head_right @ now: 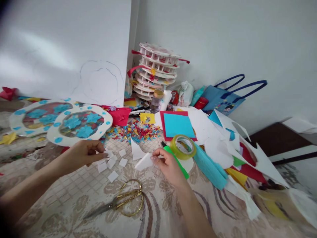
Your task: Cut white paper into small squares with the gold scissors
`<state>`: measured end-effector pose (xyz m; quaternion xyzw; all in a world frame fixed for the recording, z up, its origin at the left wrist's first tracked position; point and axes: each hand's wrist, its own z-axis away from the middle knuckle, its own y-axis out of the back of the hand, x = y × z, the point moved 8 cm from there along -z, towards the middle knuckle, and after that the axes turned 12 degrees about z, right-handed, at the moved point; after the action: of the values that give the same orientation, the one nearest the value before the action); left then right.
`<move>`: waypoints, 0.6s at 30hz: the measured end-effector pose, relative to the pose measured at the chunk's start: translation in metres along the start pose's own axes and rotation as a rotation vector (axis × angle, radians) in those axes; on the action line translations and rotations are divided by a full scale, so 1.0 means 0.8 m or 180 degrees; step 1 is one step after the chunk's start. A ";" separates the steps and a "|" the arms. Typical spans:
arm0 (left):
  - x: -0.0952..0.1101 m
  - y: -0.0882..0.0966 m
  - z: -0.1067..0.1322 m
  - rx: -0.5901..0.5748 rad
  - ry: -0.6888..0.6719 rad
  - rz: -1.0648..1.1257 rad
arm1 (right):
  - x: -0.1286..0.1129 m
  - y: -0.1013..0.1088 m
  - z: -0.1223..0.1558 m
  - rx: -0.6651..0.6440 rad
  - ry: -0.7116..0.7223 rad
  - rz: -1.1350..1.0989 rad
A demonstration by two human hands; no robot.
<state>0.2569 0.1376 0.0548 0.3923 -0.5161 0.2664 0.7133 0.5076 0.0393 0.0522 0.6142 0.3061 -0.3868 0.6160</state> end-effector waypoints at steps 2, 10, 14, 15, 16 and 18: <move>-0.002 -0.002 -0.001 -0.0094 0.0070 0.0225 | 0.003 -0.005 -0.008 0.0144 -0.0120 -0.0416; -0.001 -0.028 0.005 -0.0496 0.0345 0.0905 | -0.023 -0.062 -0.036 -0.0150 -0.0104 -0.1044; -0.001 -0.085 0.034 -0.1473 0.0865 0.1210 | -0.017 -0.054 -0.034 0.0060 -0.0024 -0.1122; 0.004 -0.092 0.038 -0.1560 0.0767 0.1116 | -0.014 -0.050 -0.033 0.0152 -0.0001 -0.1126; 0.007 -0.098 0.041 -0.1616 0.0665 0.1001 | -0.011 -0.046 -0.032 0.0230 0.0018 -0.1123; 0.010 -0.099 0.041 -0.1523 0.0519 0.0970 | -0.006 -0.040 -0.031 0.0340 0.0033 -0.1106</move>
<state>0.3042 0.0667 0.0450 0.1082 -0.5582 0.2718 0.7764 0.4800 0.0664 0.0381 0.5858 0.3898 -0.5000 0.5048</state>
